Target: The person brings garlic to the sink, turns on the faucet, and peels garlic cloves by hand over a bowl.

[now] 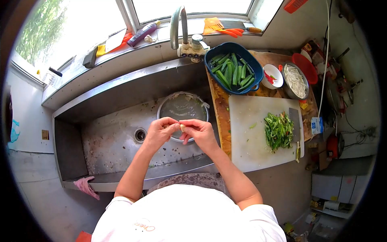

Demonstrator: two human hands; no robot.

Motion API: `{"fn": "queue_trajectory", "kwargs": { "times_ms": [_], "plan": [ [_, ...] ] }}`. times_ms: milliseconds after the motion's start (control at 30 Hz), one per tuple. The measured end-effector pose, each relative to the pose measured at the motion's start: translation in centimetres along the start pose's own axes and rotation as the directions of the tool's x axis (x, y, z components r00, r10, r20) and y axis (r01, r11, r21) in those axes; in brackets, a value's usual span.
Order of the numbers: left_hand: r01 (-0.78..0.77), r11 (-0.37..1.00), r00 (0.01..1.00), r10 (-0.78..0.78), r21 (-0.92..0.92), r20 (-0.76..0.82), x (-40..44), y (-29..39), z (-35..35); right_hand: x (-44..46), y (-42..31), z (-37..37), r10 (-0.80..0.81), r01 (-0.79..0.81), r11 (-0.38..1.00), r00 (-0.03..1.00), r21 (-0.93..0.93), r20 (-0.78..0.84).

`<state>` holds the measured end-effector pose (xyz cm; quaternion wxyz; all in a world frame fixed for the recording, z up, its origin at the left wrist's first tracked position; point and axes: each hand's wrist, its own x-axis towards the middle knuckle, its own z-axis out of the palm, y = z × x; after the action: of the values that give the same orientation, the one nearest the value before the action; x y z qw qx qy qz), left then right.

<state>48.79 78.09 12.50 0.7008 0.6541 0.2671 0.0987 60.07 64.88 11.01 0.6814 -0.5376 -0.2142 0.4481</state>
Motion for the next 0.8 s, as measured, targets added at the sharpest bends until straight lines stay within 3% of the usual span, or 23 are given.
{"fn": "queue_trajectory", "kwargs": {
  "times_ms": [233,333,400,500,600,800],
  "plan": [
    [-0.060,0.983,0.998,0.059,0.174,0.011,0.5,-0.7,-0.2,0.3,0.0,-0.3,-0.102,0.116,0.959,0.993,-0.260,0.065],
    [-0.154,0.937,0.981,0.182,0.313,-0.065,0.7,-1.4,0.5,0.3,0.3,-0.3,-0.051,0.062,0.967,0.997,-0.249,0.050],
    [-0.170,0.913,0.971,0.220,0.370,-0.096,0.8,-1.5,0.9,0.3,0.2,0.0,-0.024,0.028,0.990,0.999,-0.136,0.030],
    [-0.001,0.998,0.996,0.007,0.063,-0.094,1.2,-1.7,0.9,0.3,0.7,0.4,-0.068,0.069,0.996,0.997,-0.056,0.020],
    [0.108,0.991,0.992,-0.113,-0.084,-0.057,1.0,-0.9,1.0,0.4,1.4,0.6,-0.102,0.101,0.994,0.995,-0.042,-0.011],
    [0.125,0.981,0.985,-0.141,-0.149,-0.104,1.1,-1.7,0.5,0.6,0.9,0.8,0.013,0.011,0.978,0.993,0.206,-0.117]
  ]
}}
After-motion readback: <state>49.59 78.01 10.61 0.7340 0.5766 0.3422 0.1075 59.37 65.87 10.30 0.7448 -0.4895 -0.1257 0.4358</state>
